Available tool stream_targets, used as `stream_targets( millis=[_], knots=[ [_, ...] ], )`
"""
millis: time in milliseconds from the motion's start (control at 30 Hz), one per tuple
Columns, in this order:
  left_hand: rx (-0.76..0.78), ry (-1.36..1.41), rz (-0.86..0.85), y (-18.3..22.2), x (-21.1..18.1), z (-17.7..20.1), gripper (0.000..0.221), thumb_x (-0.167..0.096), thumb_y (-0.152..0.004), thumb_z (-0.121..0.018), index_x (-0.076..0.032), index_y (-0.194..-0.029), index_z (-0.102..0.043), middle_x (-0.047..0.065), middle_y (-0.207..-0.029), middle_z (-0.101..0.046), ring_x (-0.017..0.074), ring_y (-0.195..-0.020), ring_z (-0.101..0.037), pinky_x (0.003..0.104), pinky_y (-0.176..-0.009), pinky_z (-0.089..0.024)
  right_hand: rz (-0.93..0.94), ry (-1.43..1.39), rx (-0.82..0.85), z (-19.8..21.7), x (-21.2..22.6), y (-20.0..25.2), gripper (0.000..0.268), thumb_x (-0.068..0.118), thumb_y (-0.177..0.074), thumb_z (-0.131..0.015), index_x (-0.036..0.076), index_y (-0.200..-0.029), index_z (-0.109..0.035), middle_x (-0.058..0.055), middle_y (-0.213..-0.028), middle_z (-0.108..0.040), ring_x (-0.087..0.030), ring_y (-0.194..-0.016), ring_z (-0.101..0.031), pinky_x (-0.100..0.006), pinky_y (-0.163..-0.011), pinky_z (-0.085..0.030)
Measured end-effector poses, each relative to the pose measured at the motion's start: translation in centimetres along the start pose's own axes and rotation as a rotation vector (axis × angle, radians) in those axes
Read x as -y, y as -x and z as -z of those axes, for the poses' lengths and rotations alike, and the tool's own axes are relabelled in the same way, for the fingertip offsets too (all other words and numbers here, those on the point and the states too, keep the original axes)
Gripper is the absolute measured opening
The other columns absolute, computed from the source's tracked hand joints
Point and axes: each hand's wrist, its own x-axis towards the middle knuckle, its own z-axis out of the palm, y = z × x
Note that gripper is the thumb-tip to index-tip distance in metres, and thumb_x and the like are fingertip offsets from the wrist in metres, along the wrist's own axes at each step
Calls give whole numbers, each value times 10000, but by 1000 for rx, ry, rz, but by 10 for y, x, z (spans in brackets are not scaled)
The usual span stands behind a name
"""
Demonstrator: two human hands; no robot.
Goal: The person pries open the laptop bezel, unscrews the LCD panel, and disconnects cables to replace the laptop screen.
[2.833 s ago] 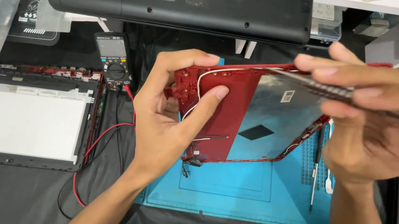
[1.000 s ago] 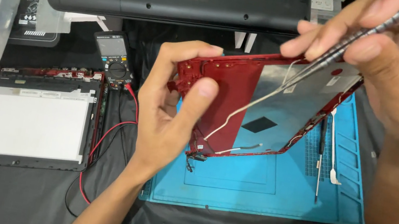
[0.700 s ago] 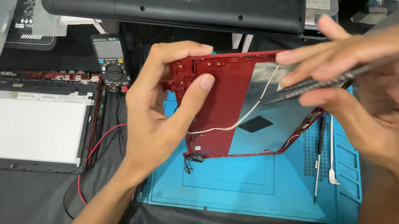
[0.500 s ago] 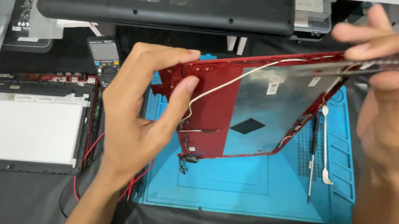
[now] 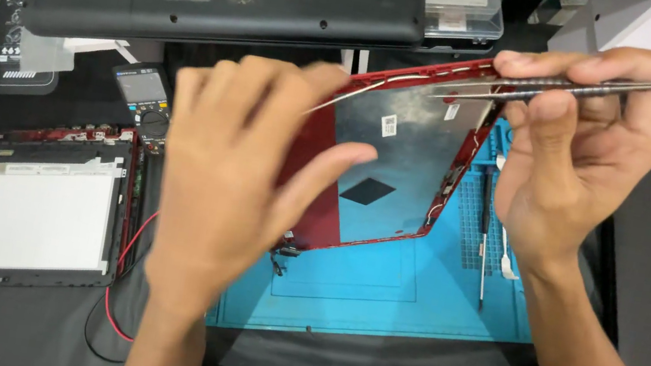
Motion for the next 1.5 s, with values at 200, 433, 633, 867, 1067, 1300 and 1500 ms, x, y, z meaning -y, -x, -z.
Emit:
stream_targets(
  millis=[200,433,633,867,1067,1300,1500],
  knots=[
    [-68,-209,-31,10,18,-18,216,-199,-1018,-793,-128,-1205,-712,32,-919,-543,207,-871,-504,377,-821,-329,-172,-117,-11,-10,39,5,211,51,-1235,-601,-16,-1286,-408,-213,-1088,-651,-239,-1051,-679,-375,-983,-612],
    [-25,23,27,7,27,-24,208,-183,-1003,-802,-126,-1187,-724,-7,-944,-593,194,-870,-496,367,-841,-318,-297,-145,-129,-6,45,5,203,60,-1215,-554,-20,-1322,-402,-224,-1117,-627,-287,-1032,-679,-476,-1007,-615],
    [-8,27,15,8,41,-44,231,-187,-1009,-805,-127,-1216,-724,0,-1005,-596,196,-908,-522,364,-880,-341,-248,-49,33,16,13,-1,207,48,-1238,-626,-4,-1259,-427,-205,-1101,-642,-203,-970,-658,-346,-845,-580],
    [-53,15,4,10,40,-50,93,-136,-1045,-782,-116,-1096,-706,-7,-1028,-600,174,-894,-555,340,-873,-359,174,297,324,17,-16,-9,231,84,-1248,-610,22,-1261,-388,-168,-1103,-634,-220,-1000,-712,-319,-967,-646],
    [-71,31,-5,6,37,-47,100,-85,-1023,-780,-94,-1027,-680,-10,-1013,-604,175,-883,-558,345,-880,-359,228,262,349,9,-18,-9,273,13,-1175,-652,24,-1199,-380,-195,-1079,-671,-268,-1034,-762,-358,-1007,-680],
    [-60,53,3,9,37,-46,122,-90,-1002,-794,-90,-1021,-673,-9,-1010,-600,174,-887,-557,344,-876,-352,208,240,298,6,-19,-7,289,6,-1157,-682,31,-1195,-396,-192,-1048,-675,-261,-1012,-767,-338,-949,-643],
    [-53,41,5,9,35,-44,131,-95,-996,-801,-91,-1022,-673,-5,-1015,-598,182,-894,-556,350,-879,-351,265,367,349,1,-14,-12,281,14,-1075,-649,14,-1191,-393,-219,-1004,-668,-290,-964,-752,-330,-899,-665]
  ],
)
